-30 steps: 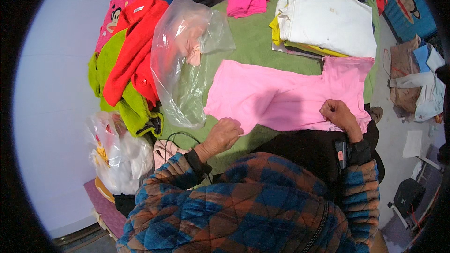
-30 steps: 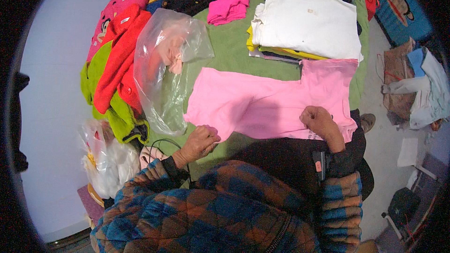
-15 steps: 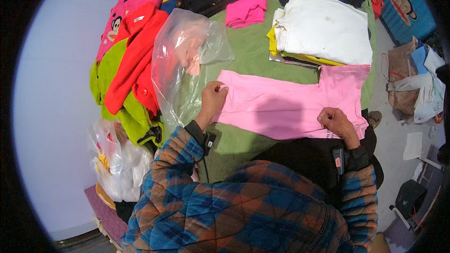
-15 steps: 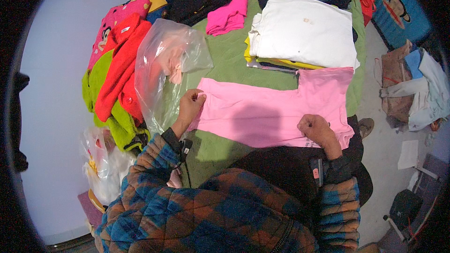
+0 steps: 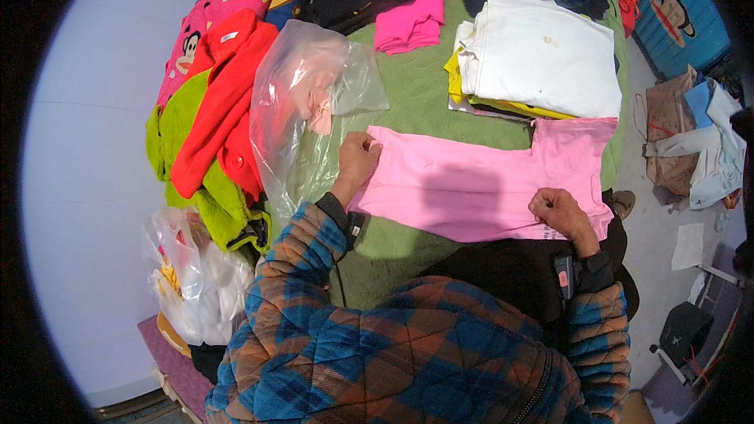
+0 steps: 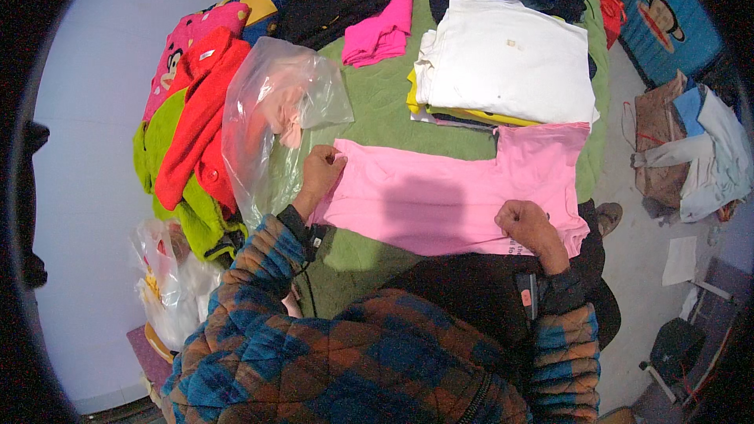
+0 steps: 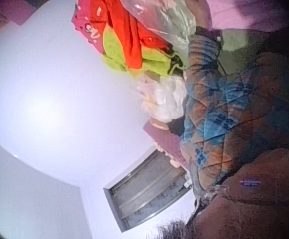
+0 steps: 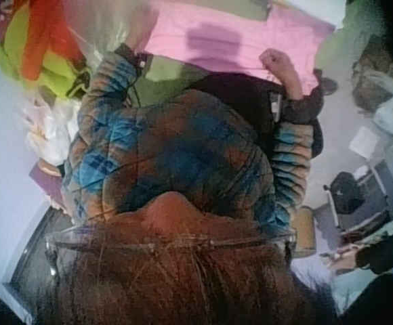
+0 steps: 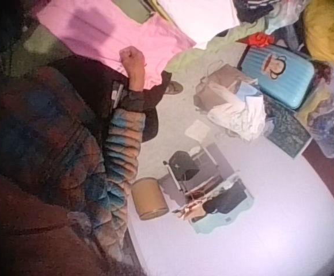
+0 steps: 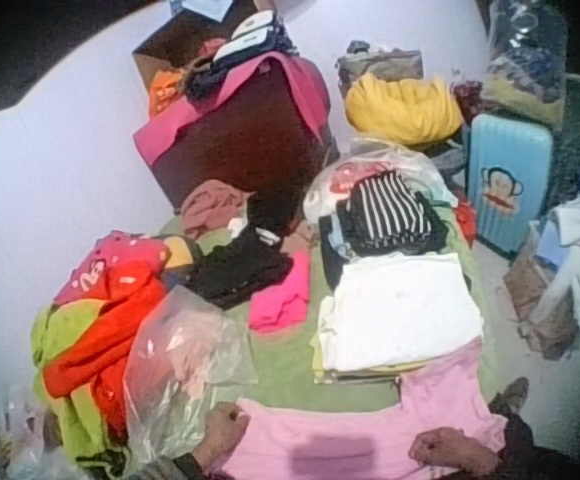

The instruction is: The person folds a pink t-shirt, a pink lace garment, and a pink ribbed sweater on a green mat. They smooth and align each item, then place them into a neat stack.

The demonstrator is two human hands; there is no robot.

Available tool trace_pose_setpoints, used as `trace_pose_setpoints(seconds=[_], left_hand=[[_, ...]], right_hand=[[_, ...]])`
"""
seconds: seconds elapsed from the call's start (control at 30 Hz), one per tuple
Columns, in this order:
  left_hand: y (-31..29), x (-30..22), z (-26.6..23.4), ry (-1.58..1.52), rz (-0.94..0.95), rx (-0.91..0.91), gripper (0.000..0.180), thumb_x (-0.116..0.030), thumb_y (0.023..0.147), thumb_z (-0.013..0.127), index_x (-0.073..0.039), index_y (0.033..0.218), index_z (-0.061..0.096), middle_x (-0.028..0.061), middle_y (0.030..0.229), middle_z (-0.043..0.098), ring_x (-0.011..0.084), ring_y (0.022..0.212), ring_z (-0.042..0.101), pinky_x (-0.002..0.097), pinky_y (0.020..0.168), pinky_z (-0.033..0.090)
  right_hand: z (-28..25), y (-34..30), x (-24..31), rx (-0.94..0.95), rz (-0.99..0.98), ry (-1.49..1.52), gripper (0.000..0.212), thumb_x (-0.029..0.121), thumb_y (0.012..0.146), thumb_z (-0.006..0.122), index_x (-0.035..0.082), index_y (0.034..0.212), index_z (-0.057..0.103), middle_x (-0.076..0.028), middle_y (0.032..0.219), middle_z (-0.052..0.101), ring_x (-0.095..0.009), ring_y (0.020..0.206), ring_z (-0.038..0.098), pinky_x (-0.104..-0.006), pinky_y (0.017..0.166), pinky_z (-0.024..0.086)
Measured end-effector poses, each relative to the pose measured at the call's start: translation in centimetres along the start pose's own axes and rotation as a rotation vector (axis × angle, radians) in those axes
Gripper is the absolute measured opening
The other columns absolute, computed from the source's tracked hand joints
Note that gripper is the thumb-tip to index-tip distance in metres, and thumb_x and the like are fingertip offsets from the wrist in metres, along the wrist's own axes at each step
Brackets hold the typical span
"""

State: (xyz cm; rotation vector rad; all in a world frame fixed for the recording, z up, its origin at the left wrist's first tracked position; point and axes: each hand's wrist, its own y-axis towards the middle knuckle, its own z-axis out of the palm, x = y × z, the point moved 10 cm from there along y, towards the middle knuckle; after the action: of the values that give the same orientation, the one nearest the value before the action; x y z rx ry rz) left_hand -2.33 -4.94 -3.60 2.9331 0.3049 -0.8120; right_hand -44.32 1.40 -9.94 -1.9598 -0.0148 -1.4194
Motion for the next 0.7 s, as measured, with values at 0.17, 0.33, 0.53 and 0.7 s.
trace_pose_setpoints(seconds=[0.17,0.33,0.53,0.7], left_hand=[[0.1,0.6,-1.4,0.112,0.152,-0.129,0.027,-0.016,0.072,0.069,-0.003,0.095,0.064,0.0176,0.118,0.053,0.0317,0.100,0.055,0.0375,0.085,0.046],[1.2,1.4,-3.0,0.150,0.151,-0.109,0.027,-0.018,0.073,0.068,-0.004,0.096,0.064,0.0205,0.119,0.053,0.0328,0.101,0.054,0.0411,0.081,0.045],[2.0,2.2,-0.5,0.019,-0.115,0.073,0.024,-0.023,0.080,0.064,-0.001,0.073,0.062,0.0090,0.062,0.059,0.0179,0.058,0.056,0.0331,0.056,0.045],[2.7,4.2,1.1,-0.163,-0.331,0.083,0.031,-0.027,0.077,0.068,-0.002,0.062,0.059,0.0065,0.055,0.057,0.0152,0.049,0.050,0.0322,0.049,0.042]], right_hand=[[-0.3,0.0,0.0,-0.018,-0.035,-0.043,0.017,0.016,0.084,0.061,0.002,0.074,0.059,0.000,0.061,0.056,-0.009,0.057,0.052,-0.0257,0.054,0.043],[-0.3,0.2,-0.1,-0.030,-0.032,-0.086,0.016,0.016,0.083,0.061,0.002,0.075,0.060,-0.002,0.062,0.057,-0.010,0.057,0.054,-0.0263,0.055,0.044],[-0.3,-0.1,0.2,-0.024,-0.013,-0.058,0.016,0.016,0.083,0.061,0.002,0.076,0.060,-0.001,0.061,0.057,-0.009,0.058,0.053,-0.0264,0.055,0.045],[-0.2,-0.3,0.8,-0.010,-0.030,-0.035,0.017,0.016,0.083,0.061,0.002,0.075,0.059,0.000,0.061,0.056,-0.009,0.057,0.053,-0.0260,0.055,0.044]])
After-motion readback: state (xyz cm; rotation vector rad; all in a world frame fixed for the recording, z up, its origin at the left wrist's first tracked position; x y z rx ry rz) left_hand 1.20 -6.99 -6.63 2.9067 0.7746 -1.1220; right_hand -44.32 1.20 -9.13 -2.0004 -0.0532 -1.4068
